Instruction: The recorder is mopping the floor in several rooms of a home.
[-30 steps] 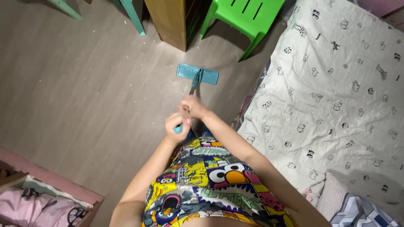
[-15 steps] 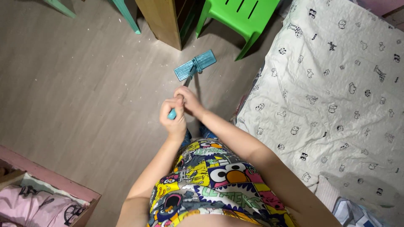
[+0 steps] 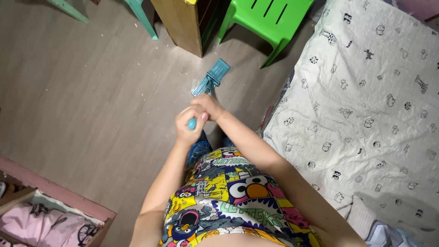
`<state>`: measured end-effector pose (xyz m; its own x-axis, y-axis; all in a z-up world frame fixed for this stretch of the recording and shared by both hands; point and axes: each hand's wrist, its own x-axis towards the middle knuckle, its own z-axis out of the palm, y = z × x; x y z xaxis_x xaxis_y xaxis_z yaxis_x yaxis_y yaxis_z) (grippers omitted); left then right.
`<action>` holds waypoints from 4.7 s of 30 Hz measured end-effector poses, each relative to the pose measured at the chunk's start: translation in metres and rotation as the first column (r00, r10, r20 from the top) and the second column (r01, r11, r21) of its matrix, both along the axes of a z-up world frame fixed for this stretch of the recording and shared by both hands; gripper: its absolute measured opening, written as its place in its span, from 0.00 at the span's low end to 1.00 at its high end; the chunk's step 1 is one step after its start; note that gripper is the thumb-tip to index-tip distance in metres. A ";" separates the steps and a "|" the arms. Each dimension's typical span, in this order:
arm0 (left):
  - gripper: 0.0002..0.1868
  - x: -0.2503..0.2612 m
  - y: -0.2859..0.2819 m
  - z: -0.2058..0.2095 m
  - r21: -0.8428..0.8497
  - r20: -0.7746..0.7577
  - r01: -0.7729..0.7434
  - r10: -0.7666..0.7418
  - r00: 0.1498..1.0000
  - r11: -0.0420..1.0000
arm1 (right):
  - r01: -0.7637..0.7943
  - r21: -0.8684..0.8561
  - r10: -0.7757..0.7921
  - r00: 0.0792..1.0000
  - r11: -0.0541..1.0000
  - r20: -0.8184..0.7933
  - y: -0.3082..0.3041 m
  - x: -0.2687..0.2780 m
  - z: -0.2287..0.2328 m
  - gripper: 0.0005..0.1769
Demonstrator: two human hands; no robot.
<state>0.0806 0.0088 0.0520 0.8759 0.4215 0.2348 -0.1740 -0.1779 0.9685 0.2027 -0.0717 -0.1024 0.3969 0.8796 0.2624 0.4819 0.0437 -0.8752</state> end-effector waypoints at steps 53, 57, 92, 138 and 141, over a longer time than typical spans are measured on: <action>0.08 -0.067 -0.084 0.031 0.301 -0.093 -0.635 0.685 0.723 0.711 | -0.565 -0.191 0.537 0.824 0.802 -0.181 0.010 -0.067 -0.054 0.12; 0.11 -0.017 -0.100 0.000 0.331 -0.093 -0.519 0.574 0.814 0.789 | -0.545 -0.064 0.519 0.823 0.836 -0.231 -0.039 -0.017 -0.079 0.08; 0.10 -0.412 -0.011 0.018 0.316 -0.103 -0.595 0.650 0.753 0.739 | -0.692 0.139 0.596 0.480 0.708 -0.644 0.104 -0.446 -0.194 0.04; 0.13 -0.196 0.217 -0.066 -0.035 0.100 -0.609 0.609 0.787 0.793 | -0.151 -0.090 0.172 0.933 0.984 0.317 0.278 -0.133 -0.157 0.10; 0.11 -0.271 0.251 -0.057 0.007 0.018 -0.443 0.443 0.896 0.896 | -0.376 -0.353 0.335 0.926 0.857 -0.174 0.312 -0.209 -0.140 0.13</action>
<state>-0.1908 0.2594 -0.0050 0.5951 0.7626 0.2534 -0.0895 -0.2505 0.9640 -0.0060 0.2406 -0.2421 0.0452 0.9894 -0.1383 0.4030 -0.1447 -0.9037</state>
